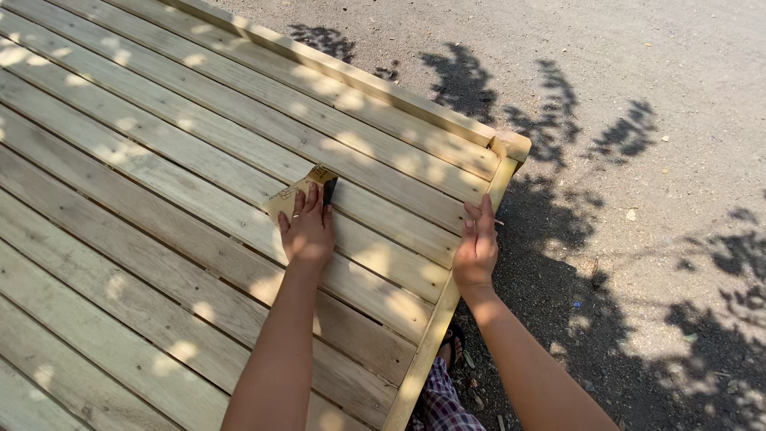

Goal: The person sands the slatted wooden surface of a furniture frame by hand, rubbing a sheet of sandpaper back and forth across the planks while steadying the piece with the other hand. They briefly use a black sanding block on the edge and corner, then resume sanding the slats and frame edges with the paper.

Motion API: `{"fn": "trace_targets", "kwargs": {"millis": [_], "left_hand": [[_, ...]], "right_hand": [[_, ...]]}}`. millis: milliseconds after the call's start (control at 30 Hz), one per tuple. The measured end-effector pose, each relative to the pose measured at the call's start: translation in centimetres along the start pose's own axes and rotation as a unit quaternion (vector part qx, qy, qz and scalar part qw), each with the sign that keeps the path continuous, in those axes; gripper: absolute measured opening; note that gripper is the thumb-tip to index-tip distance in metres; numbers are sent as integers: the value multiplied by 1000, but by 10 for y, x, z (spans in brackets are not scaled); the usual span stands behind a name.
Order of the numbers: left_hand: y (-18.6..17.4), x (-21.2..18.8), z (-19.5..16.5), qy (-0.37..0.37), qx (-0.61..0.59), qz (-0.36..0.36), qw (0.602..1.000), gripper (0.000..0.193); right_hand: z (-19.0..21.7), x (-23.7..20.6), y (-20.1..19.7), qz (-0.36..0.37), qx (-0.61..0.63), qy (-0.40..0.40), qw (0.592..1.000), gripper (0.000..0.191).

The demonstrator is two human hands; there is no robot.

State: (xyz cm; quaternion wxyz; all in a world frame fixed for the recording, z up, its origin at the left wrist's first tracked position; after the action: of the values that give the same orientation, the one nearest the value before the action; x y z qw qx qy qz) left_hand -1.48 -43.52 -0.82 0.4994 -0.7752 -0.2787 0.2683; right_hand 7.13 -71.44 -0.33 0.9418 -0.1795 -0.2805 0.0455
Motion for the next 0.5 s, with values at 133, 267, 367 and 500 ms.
{"fn": "trace_targets", "kwargs": {"millis": [133,267,367,500], "left_hand": [[15,-25,-52,11,-26,27,999,56],[75,-90,-154,155,-72,130,977,50],[77,-72,-150,188,-70,124,972,51],[25,5,-76,83,-39,-12,996,53]], "right_hand": [[-1,-1,-1,16,-11,12,1000,54],[-2,-1,-4,-28,101,37,994,57],[-2,-2,-5,-9,85,25,996,57],[-5,-3,-6,4,46,3,999,58]]}}
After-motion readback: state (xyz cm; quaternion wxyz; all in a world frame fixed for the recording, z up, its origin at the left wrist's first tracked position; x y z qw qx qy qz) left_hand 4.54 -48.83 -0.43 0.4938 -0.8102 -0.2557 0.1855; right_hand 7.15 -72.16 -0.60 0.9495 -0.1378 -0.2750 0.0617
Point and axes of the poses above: each hand's wrist, its own x-axis towards the middle knuckle, its own y-axis out of the palm, z = x × y, the point moved 2 cm from there along x, towards the middle knuckle, and after that the axes turned 11 degrees about -y, right-handed, at the moved point
